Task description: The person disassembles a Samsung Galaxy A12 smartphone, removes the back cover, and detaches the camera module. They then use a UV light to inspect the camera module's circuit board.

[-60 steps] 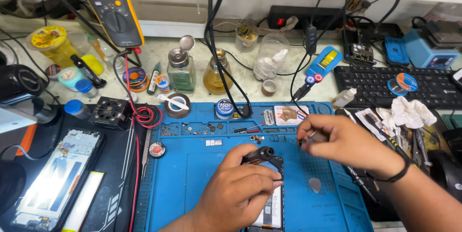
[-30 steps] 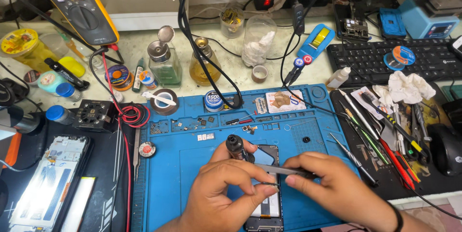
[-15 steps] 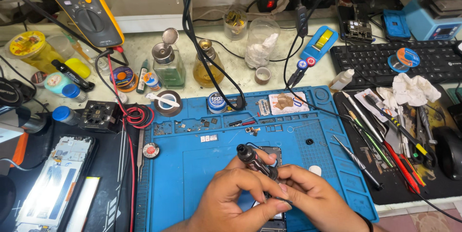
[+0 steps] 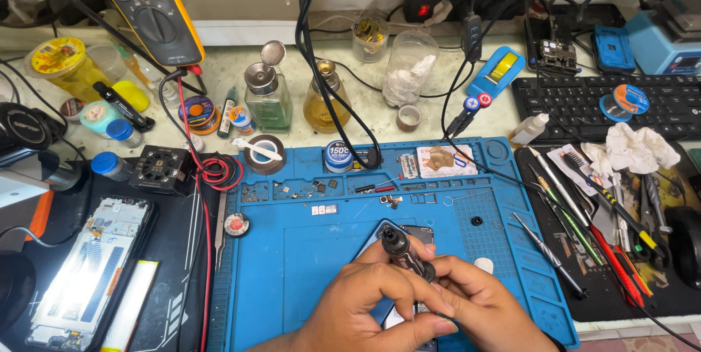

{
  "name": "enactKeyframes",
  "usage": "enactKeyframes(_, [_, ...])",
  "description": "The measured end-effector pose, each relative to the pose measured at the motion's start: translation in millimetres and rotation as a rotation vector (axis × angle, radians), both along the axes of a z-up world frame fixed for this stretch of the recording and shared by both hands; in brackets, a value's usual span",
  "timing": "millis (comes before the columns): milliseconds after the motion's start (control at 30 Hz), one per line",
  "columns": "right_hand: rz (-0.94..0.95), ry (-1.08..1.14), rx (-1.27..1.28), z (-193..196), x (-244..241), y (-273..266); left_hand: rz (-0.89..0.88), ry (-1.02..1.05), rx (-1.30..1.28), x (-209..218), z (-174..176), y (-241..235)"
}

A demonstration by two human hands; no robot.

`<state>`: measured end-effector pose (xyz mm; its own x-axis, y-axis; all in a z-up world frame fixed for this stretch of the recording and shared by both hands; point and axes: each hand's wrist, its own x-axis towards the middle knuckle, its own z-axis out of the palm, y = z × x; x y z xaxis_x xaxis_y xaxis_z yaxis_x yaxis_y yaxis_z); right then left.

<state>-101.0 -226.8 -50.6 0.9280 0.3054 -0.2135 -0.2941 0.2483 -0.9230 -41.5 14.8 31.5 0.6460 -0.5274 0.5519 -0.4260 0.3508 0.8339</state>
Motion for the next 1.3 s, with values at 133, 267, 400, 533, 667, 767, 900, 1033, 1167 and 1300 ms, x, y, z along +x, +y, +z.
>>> enactKeyframes(133, [-0.013, -0.005, -0.020, 1.7, 0.9, 0.2, -0.005, 0.002, 0.001, 0.3, 0.4, 1.1])
enactKeyframes(267, [-0.012, -0.018, -0.012, 0.0, 1.1, -0.5, -0.001, 0.014, 0.002, -1.2, 0.5, 1.2])
enactKeyframes(400, [-0.019, 0.031, -0.011, -2.9, -0.2, -2.4, 0.004, 0.022, 0.005, -2.3, 0.5, 0.6])
enactKeyframes(533, [-0.023, 0.052, -0.011, -5.1, -0.5, -3.3, -0.010, 0.022, -0.004, -2.1, 0.7, 1.4])
enactKeyframes(667, [-0.010, 0.031, 0.022, -6.6, -1.4, -4.4, -0.009, 0.034, 0.002, -3.1, 1.1, 0.7])
enactKeyframes(767, [-0.023, 0.056, -0.020, -7.5, -1.6, -6.5, -0.012, 0.042, -0.011, -3.7, 1.0, -0.1])
enactKeyframes(900, [0.003, 0.013, -0.028, -7.0, -0.4, -7.9, -0.015, 0.045, -0.023, -4.3, 1.0, -0.5])
enactKeyframes(1033, [0.000, 0.021, -0.017, -4.0, -0.8, -6.4, -0.013, 0.036, -0.007, -4.4, 0.4, 0.1])
enactKeyframes(1167, [-0.018, 0.040, -0.022, 0.3, 0.1, -4.5, -0.022, 0.033, 0.001, -4.1, 0.1, 0.9])
enactKeyframes(1300, [0.025, -0.020, -0.090, 3.4, 2.1, -5.8, -0.015, 0.018, 0.010, -4.2, -0.4, 0.8])
